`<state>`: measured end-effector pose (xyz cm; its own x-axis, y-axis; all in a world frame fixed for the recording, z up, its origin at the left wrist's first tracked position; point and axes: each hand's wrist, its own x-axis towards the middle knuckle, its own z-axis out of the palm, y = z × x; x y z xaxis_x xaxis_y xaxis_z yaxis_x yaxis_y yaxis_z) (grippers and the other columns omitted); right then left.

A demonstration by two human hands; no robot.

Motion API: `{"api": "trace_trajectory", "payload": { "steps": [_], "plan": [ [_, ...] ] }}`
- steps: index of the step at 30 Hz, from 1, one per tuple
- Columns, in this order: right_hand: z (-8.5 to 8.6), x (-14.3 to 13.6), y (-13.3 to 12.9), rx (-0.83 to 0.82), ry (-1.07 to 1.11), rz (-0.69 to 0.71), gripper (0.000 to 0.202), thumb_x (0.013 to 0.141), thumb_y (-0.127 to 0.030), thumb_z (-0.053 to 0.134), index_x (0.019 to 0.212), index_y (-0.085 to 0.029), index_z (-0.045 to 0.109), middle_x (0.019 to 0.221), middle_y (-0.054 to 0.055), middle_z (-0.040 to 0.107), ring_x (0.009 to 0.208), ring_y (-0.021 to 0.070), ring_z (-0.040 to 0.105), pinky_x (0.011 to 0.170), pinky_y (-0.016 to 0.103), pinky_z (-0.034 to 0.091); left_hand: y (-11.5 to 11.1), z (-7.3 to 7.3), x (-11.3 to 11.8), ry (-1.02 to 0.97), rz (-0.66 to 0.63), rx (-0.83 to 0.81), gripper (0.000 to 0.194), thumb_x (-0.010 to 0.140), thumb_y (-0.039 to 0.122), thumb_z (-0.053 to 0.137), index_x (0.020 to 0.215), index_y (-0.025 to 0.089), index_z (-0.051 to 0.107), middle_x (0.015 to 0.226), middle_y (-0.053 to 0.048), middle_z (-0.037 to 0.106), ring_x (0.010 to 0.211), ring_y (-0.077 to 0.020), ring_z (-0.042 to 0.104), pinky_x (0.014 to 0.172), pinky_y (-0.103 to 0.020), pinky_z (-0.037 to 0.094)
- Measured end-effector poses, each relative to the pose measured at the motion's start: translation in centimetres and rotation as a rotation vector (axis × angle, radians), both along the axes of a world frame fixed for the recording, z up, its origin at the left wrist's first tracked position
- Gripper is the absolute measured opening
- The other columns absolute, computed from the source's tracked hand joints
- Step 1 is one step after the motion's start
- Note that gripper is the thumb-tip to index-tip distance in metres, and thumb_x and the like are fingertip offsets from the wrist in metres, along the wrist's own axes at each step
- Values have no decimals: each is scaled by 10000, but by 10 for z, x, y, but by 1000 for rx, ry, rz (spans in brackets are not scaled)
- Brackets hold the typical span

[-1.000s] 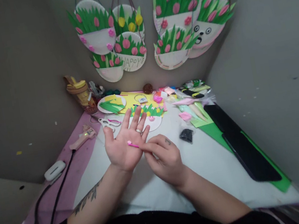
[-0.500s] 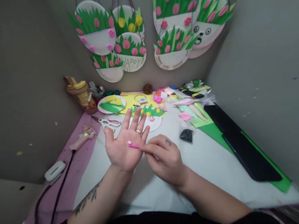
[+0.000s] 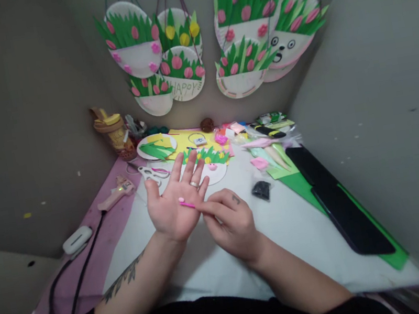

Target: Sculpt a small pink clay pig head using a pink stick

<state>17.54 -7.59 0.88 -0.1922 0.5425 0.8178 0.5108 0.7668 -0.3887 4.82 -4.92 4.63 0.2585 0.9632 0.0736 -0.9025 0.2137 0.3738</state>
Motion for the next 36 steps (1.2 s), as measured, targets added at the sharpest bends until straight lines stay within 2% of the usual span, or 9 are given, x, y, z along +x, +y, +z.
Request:
{"api": "trace_trajectory", "payload": {
  "steps": [10, 20, 25, 31, 36],
  "plan": [
    [-1, -3, -3, 1, -5, -6, 298, 790, 0, 609, 1001, -204, 661, 838, 19, 598, 775, 124, 590, 704, 263, 511, -1, -2, 3, 69, 77, 64, 774, 845, 763, 122, 1322, 289, 505, 1467, -24, 467, 1459, -205, 257, 1176, -399, 216],
    [-2, -4, -4, 0, 1, -5, 310, 786, 8, 604, 1008, -200, 666, 834, 26, 593, 770, 134, 590, 694, 269, 506, -2, -1, 2, 157, 112, 79, 795, 841, 757, 83, 1339, 288, 488, 1463, -30, 464, 1433, -215, 312, 1139, -384, 294],
    [-3, -1, -4, 20, -4, 13, 340, 770, 17, 608, 1018, -207, 670, 827, 24, 595, 758, 138, 585, 679, 274, 497, 0, -1, 0, 145, 98, 63, 755, 838, 766, 147, 1307, 302, 515, 1451, -32, 480, 1429, -236, 319, 1117, -415, 326],
    [-2, 2, 0, 40, -10, -1, 353, 771, 17, 603, 1021, -223, 671, 815, 18, 601, 736, 140, 577, 671, 290, 486, 0, -2, -1, 23, 27, 47, 718, 848, 758, 188, 1265, 292, 541, 1429, -41, 506, 1426, -239, 333, 1147, -432, 263],
    [0, 5, 2, 65, -42, -21, 380, 770, 12, 612, 1046, -243, 669, 813, 19, 610, 740, 156, 573, 679, 327, 463, 0, -1, 0, 7, -3, 0, 747, 843, 768, 168, 1281, 282, 529, 1430, -46, 506, 1420, -241, 345, 1153, -435, 252]
  ]
}}
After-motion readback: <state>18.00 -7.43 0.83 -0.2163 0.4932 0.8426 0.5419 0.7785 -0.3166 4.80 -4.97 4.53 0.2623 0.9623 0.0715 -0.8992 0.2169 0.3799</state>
